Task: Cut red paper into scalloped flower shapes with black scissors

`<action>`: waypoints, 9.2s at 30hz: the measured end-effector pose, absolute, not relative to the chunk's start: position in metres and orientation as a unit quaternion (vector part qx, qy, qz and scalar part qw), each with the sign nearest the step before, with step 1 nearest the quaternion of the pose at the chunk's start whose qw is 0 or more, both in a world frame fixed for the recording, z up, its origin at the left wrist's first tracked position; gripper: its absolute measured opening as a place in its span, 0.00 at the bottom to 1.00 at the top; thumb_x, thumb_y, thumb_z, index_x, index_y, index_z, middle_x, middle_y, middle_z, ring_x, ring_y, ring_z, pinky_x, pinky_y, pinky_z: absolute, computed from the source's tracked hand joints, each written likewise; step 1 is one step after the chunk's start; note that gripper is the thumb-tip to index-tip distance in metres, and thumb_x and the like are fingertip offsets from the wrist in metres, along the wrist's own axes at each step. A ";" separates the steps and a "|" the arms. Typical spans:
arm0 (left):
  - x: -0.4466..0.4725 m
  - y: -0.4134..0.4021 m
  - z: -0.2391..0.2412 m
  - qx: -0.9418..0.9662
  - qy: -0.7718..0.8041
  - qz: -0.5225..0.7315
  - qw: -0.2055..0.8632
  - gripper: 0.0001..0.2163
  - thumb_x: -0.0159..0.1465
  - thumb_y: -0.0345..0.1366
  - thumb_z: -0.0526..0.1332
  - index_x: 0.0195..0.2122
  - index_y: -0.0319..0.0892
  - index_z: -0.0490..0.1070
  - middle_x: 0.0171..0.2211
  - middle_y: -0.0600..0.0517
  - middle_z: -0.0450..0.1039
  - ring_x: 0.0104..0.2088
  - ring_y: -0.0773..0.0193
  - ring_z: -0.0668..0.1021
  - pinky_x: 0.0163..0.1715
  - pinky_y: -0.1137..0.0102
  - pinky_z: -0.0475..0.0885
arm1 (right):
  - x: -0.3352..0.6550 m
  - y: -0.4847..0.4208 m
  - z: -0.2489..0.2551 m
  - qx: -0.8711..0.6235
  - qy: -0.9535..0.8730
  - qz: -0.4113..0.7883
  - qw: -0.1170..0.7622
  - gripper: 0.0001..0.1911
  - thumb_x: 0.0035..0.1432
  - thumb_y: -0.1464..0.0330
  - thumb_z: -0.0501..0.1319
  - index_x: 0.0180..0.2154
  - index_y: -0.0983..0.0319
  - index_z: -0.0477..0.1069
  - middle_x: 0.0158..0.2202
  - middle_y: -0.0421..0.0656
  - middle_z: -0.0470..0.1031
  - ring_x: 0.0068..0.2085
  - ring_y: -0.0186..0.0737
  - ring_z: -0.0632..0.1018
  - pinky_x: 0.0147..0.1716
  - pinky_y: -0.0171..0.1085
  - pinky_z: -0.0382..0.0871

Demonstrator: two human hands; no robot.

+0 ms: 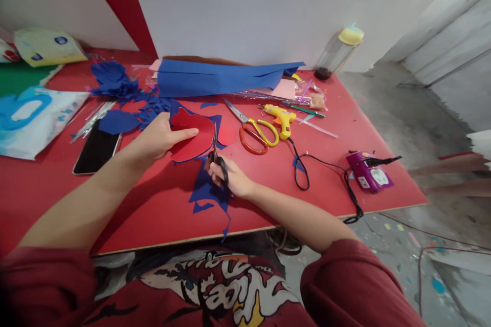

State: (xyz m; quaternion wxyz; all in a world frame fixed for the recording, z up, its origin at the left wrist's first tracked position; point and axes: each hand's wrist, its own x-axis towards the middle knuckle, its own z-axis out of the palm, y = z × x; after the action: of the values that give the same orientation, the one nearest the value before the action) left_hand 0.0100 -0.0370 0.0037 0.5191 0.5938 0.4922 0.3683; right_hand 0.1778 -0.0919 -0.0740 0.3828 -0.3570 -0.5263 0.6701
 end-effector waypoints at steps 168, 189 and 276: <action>-0.018 -0.003 0.013 0.783 0.473 0.093 0.392 0.10 0.55 0.40 0.58 0.25 0.38 0.67 0.22 0.56 0.73 0.22 0.69 0.70 0.22 0.75 0.64 | 0.193 -0.079 -0.069 -0.262 -0.491 0.780 0.286 0.24 0.56 0.49 0.56 0.28 0.65 0.63 0.19 0.34 0.58 0.19 0.27 0.60 0.17 0.29 0.55; -0.018 -0.003 0.012 0.769 0.515 0.051 0.376 0.12 0.52 0.46 0.58 0.26 0.42 0.67 0.24 0.55 0.74 0.23 0.63 0.73 0.23 0.71 0.64 | 0.192 -0.079 -0.067 -0.264 -0.495 0.777 0.284 0.24 0.55 0.48 0.56 0.28 0.65 0.63 0.19 0.34 0.58 0.18 0.27 0.60 0.17 0.30 0.53; 0.005 -0.019 -0.021 0.801 0.420 -0.039 0.424 0.34 0.57 0.41 0.58 0.62 0.34 0.51 0.63 0.41 0.54 0.61 0.52 0.62 0.59 0.62 0.58 | 0.186 -0.075 -0.064 -0.506 -0.462 0.643 0.343 0.21 0.38 0.58 0.70 0.20 0.62 0.61 0.13 0.34 0.63 0.16 0.29 0.64 0.14 0.30 0.56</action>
State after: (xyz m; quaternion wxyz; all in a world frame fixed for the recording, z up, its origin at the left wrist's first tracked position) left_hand 0.0047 -0.0186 -0.0207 0.4238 0.8014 0.4202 -0.0393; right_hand 0.1860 -0.0751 -0.0641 0.3431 -0.5057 -0.4620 0.6428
